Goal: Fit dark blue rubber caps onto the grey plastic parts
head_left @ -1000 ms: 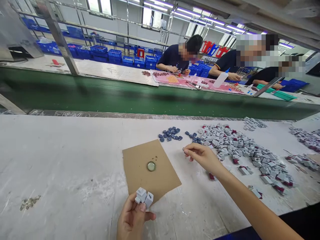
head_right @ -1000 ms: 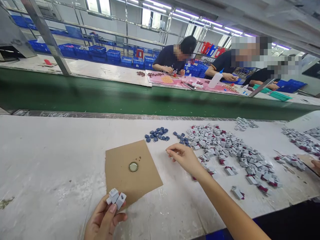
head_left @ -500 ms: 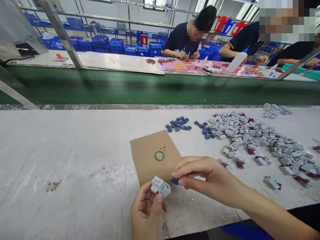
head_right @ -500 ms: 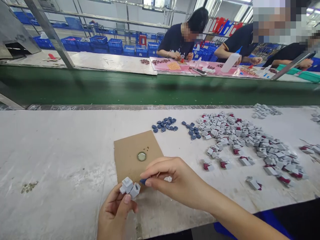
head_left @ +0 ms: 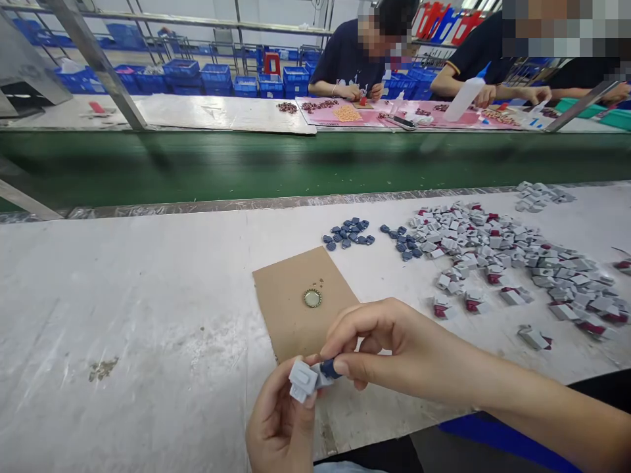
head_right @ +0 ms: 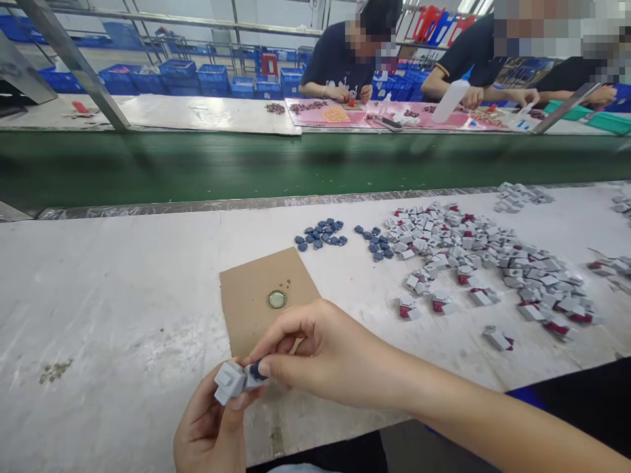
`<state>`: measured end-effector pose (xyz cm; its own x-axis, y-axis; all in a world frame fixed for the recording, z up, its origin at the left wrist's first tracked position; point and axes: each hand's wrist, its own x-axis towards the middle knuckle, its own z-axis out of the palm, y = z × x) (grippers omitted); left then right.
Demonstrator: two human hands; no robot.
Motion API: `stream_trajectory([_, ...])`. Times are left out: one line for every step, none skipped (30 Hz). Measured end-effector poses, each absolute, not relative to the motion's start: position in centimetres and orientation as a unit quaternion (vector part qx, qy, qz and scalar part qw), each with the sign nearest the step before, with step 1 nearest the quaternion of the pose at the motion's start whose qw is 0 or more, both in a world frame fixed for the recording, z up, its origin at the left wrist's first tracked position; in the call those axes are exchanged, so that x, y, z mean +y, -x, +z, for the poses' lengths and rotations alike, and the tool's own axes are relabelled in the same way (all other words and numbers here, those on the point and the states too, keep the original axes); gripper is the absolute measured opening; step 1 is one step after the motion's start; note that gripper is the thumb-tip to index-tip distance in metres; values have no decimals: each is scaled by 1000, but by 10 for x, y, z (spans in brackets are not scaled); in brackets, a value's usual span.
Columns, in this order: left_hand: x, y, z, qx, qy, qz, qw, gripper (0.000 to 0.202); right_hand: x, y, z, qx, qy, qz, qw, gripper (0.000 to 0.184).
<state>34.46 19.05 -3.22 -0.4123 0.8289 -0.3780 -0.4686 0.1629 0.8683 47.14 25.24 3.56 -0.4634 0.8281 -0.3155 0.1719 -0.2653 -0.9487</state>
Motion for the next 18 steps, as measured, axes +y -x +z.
stream_trajectory([190, -346, -32, 564, -171, 631, 504, 27, 250, -471, 34, -541, 453, 659, 258, 10])
stream_trajectory([189, -347, -32, 567, -181, 637, 489, 25, 249, -471, 32, -533, 451, 666, 264, 10])
stream_trajectory([189, -347, -32, 569, -191, 643, 475, 24, 247, -471, 30, -525, 448, 672, 268, 9])
stream_trajectory([188, -348, -32, 571, -201, 648, 462, 23, 246, -471, 29, -520, 446, 677, 269, 9])
stream_trajectory([188, -349, -33, 573, -210, 651, 451, 22, 245, -472, 28, -515, 447, 680, 269, 9])
stream_trajectory([187, -349, -33, 573, -218, 653, 445, 21, 245, -472, 27, -511, 449, 682, 269, 9])
stream_trajectory([187, -350, -34, 573, -223, 653, 443, 21, 245, -472, 26, -508, 453, 682, 268, 9])
stream_trajectory([186, -350, -34, 573, -226, 651, 445, 20, 245, -473, 25, -504, 456, 683, 268, 9])
stream_trajectory([186, -350, -34, 573, -228, 647, 449, 20, 246, -473, 24, -502, 458, 684, 267, 9])
stream_trajectory([185, -350, -35, 574, -228, 642, 453, 21, 247, -474, 23, -500, 458, 685, 265, 8])
stream_trajectory([185, -349, -35, 575, -229, 637, 460, 21, 248, -475, 23, -499, 460, 686, 263, 8])
stream_trajectory([184, -349, -36, 578, -229, 631, 465, 22, 249, -476, 22, -499, 461, 686, 259, 8])
stream_trajectory([184, -349, -36, 580, -229, 626, 469, 23, 250, -476, 21, -500, 464, 686, 254, 8])
stream_trajectory([184, -348, -37, 582, -229, 623, 470, 24, 250, -477, 20, -501, 465, 686, 248, 7])
stream_trajectory([184, -348, -39, 583, -229, 622, 470, 24, 250, -478, 18, -501, 467, 687, 243, 7])
stream_trajectory([184, -347, -40, 584, -227, 621, 471, 25, 251, -479, 17, -499, 468, 689, 241, 7])
stream_trajectory([185, -346, -42, 584, -220, 620, 475, 26, 251, -479, 16, -495, 468, 691, 241, 8])
stream_trajectory([186, -345, -44, 584, -210, 615, 486, 27, 251, -479, 14, -491, 471, 692, 241, 9])
